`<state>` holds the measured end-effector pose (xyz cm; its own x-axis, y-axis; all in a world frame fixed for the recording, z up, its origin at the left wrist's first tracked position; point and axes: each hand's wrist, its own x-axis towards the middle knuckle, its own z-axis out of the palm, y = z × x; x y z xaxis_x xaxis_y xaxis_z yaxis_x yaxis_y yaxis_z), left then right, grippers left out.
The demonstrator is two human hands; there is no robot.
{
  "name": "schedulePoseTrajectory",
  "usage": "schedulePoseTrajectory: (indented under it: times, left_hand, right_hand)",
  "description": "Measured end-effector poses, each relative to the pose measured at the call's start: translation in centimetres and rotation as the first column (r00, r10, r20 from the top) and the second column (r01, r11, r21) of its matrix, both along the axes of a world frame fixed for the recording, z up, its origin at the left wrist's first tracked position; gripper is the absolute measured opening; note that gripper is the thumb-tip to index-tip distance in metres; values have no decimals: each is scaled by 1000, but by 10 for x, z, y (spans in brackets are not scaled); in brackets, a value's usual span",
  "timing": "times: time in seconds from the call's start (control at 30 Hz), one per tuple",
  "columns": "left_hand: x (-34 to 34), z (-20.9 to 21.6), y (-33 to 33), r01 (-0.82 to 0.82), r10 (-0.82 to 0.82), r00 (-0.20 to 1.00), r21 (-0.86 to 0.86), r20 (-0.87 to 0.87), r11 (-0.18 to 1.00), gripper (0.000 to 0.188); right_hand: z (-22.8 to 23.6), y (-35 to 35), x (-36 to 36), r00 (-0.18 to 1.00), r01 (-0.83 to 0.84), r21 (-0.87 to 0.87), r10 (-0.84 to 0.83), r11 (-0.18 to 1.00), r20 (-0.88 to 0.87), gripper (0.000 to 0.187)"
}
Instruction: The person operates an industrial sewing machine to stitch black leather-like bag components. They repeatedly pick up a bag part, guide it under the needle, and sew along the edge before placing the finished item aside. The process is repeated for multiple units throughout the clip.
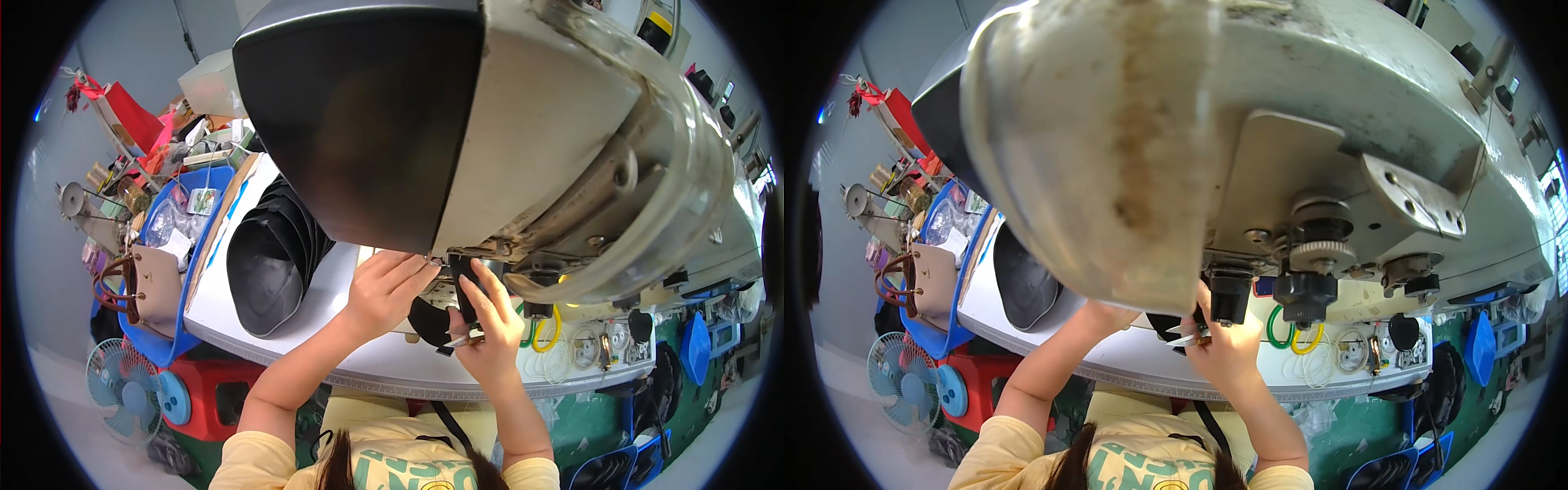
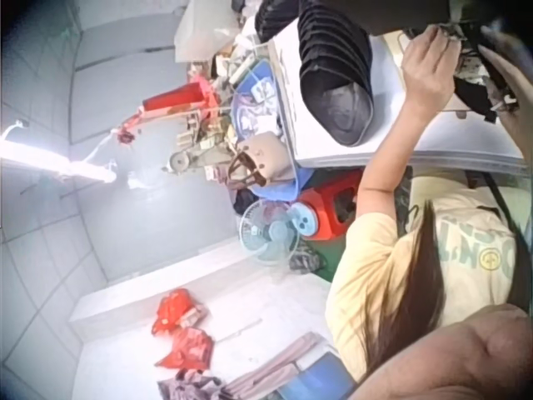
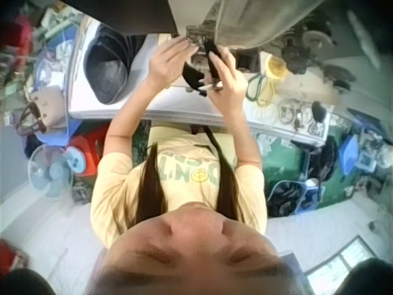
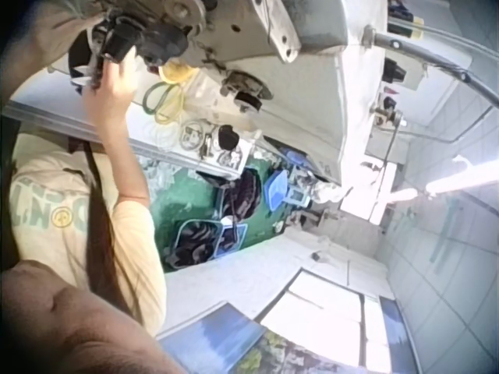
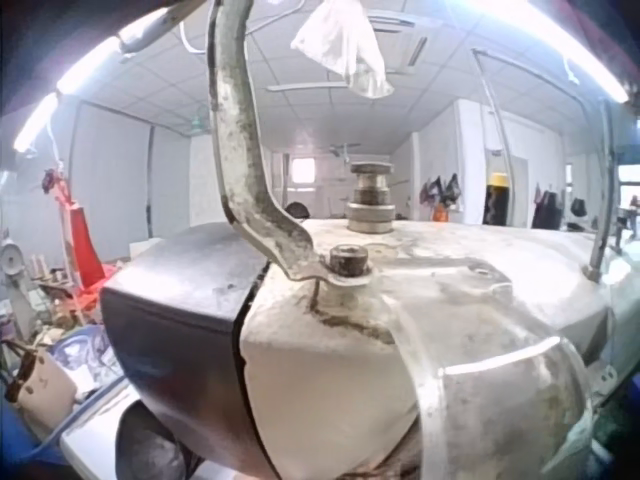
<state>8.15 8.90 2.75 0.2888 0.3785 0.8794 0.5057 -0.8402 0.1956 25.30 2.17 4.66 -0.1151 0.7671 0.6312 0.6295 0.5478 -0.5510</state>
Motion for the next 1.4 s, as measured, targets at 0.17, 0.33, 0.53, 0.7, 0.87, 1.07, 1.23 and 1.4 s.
schedulePoseTrajectory:
  times: [0.17,0.33,0.53,0.7,0.87,1.07,1.23,1.4]
  left_hand:
    - [6,7,-7,-80,80,997,60,12,995,28]
    - [4,0,-4,-130,133,990,75,-40,989,25]
    - [9,12,-15,-194,200,979,116,-39,974,19]
    - [13,12,-17,-197,199,980,86,-14,977,19]
    - [17,7,-25,-269,270,963,30,-30,963,22]
    - [6,-35,-33,-83,222,923,-400,315,913,32]
    - [-23,-73,-2,904,395,158,-294,905,311,50]
    - [-61,-95,15,985,217,126,-96,968,-145,48]
  right_hand:
    - [4,5,7,999,-44,22,44,999,0,38]
    - [1,7,11,998,-59,9,58,998,26,38]
    - [-1,16,28,987,-109,10,107,994,120,36]
    - [-6,17,30,992,-57,-55,63,997,112,44]
    - [-13,30,41,991,-78,-101,88,992,102,65]
    - [-7,37,45,989,-128,1,128,992,77,70]
    - [6,10,23,985,-34,243,-9,970,174,48]
    - [12,-19,-5,913,-145,218,45,965,406,31]
